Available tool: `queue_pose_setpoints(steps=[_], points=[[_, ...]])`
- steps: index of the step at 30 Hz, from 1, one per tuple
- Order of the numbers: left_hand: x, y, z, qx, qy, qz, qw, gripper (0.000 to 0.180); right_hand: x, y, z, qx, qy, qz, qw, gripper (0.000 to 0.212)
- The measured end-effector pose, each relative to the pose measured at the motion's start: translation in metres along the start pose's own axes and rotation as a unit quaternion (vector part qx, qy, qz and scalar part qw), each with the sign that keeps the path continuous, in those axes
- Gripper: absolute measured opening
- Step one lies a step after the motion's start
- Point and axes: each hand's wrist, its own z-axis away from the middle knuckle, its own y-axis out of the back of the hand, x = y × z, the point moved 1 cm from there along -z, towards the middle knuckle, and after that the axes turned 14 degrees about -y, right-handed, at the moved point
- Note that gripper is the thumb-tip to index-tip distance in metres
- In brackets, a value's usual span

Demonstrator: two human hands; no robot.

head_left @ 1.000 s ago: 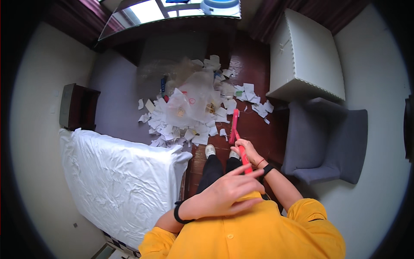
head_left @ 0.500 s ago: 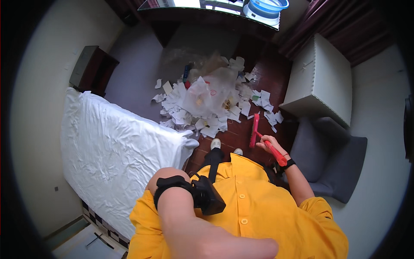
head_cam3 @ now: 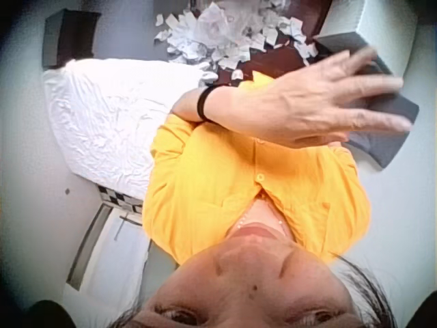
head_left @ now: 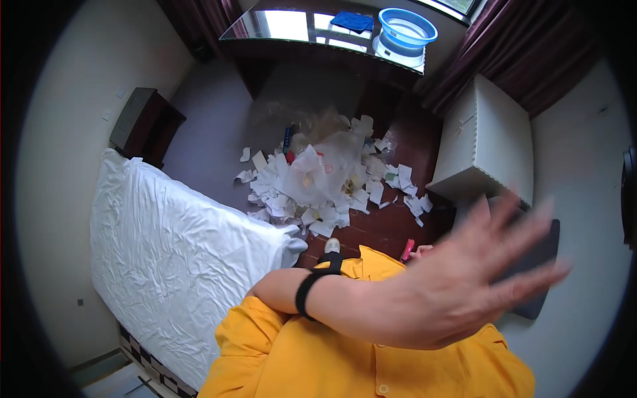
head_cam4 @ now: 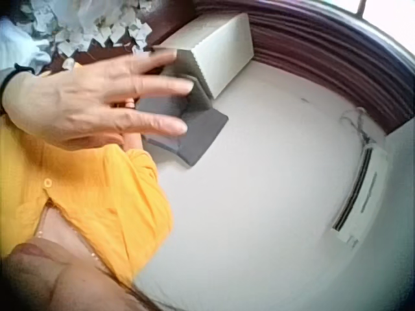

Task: Sweeping paper scraps and debris into a pile on the floor using a small broom.

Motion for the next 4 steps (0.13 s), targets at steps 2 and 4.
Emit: queue_pose_setpoints(steps=[2, 4], points=[[0.009, -0.034, 0.002, -0.268, -0.037, 0.176, 0.946, 0.049, -0.004, -0.002, 0.016, 0.014, 0.025, 0.007, 1.0, 0.028], [0.019, -0.043, 0.007, -0.38, -0.048, 0.198, 0.902, 0.049, -0.018, -0.005, 0.016, 0.026, 0.02, 0.007, 0.999, 0.029]])
